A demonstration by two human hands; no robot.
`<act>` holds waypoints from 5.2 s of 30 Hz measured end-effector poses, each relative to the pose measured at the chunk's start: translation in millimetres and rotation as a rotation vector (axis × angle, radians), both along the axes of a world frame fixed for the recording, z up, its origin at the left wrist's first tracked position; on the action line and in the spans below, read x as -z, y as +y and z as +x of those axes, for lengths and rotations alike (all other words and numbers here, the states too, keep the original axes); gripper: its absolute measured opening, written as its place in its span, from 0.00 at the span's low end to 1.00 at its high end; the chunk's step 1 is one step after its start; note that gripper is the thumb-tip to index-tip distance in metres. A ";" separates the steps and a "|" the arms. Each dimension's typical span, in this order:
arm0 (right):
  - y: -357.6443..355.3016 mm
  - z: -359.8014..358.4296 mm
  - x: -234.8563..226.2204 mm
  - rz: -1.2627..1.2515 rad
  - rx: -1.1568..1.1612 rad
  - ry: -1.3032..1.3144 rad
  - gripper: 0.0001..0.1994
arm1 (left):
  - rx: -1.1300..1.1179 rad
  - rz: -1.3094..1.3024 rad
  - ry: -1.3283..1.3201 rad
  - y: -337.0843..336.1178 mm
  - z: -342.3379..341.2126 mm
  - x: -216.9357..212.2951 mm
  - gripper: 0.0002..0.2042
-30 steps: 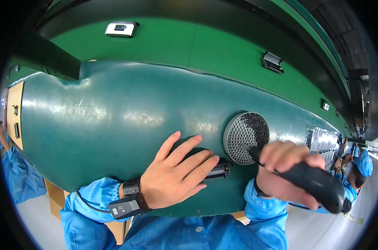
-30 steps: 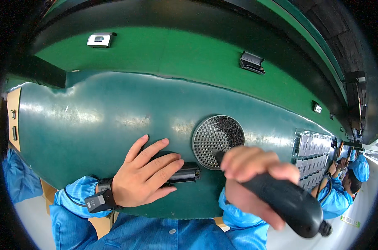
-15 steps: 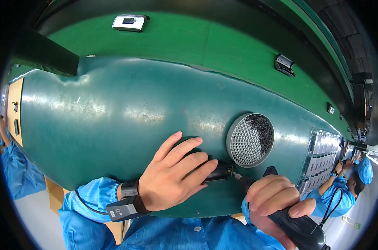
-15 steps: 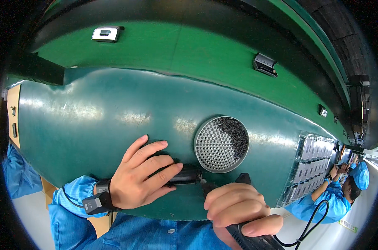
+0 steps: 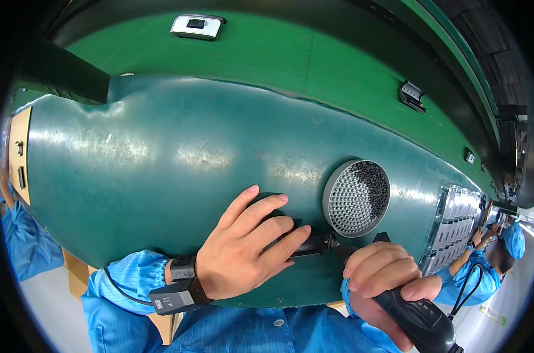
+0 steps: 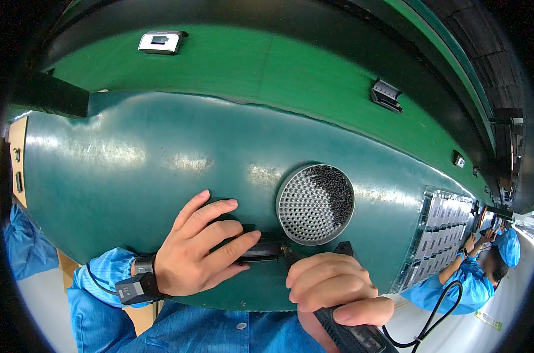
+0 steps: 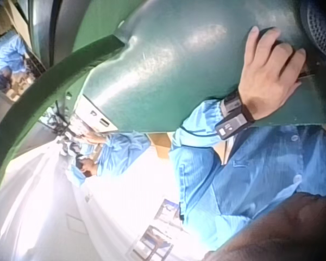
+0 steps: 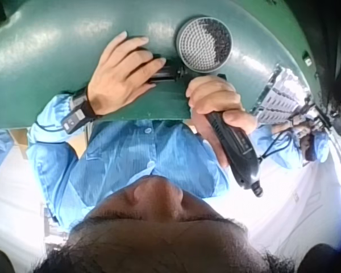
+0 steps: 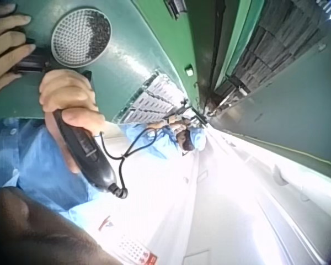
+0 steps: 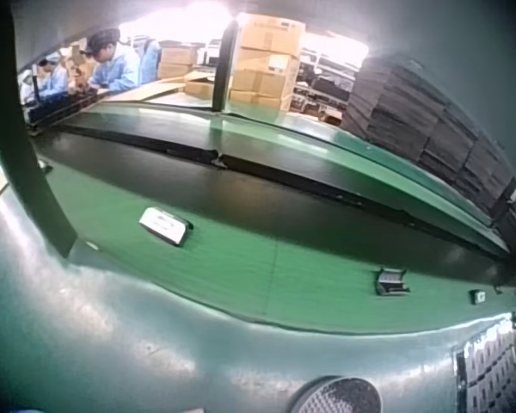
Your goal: Use an electric screwdriver to fasten components onto a small black plastic casing on an assembly line.
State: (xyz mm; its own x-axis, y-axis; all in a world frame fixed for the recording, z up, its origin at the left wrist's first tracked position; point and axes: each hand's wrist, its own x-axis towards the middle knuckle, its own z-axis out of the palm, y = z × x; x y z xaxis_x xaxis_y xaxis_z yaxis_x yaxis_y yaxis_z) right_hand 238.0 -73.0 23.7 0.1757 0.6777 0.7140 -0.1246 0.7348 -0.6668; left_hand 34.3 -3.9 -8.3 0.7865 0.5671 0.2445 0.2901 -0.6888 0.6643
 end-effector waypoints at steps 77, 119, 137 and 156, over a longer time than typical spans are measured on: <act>8.3 28.1 -19.7 -0.060 0.151 0.089 0.41 | 0.007 0.027 -0.032 -14.6 -4.8 -33.0 0.34; -8.1 -104.2 2.2 -0.078 -0.017 -0.013 0.37 | -0.068 -0.113 -0.236 -16.1 -54.4 5.3 0.22; -7.5 -7.1 -53.1 -0.046 0.174 0.211 0.39 | -0.065 -0.092 -0.164 -14.4 -27.9 -37.5 0.29; 17.1 18.5 -10.2 -0.130 0.269 0.260 0.44 | -0.077 -0.085 -0.140 -12.0 -14.2 -24.0 0.28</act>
State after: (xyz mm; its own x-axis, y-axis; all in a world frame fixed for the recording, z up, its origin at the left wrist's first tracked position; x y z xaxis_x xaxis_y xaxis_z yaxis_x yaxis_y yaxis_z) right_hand 256.5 -55.8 34.0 0.5233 0.6647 0.5332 -0.1163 0.6756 -0.7280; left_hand 20.1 -15.9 15.7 0.7018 0.6473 0.2974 0.2402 -0.6081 0.7566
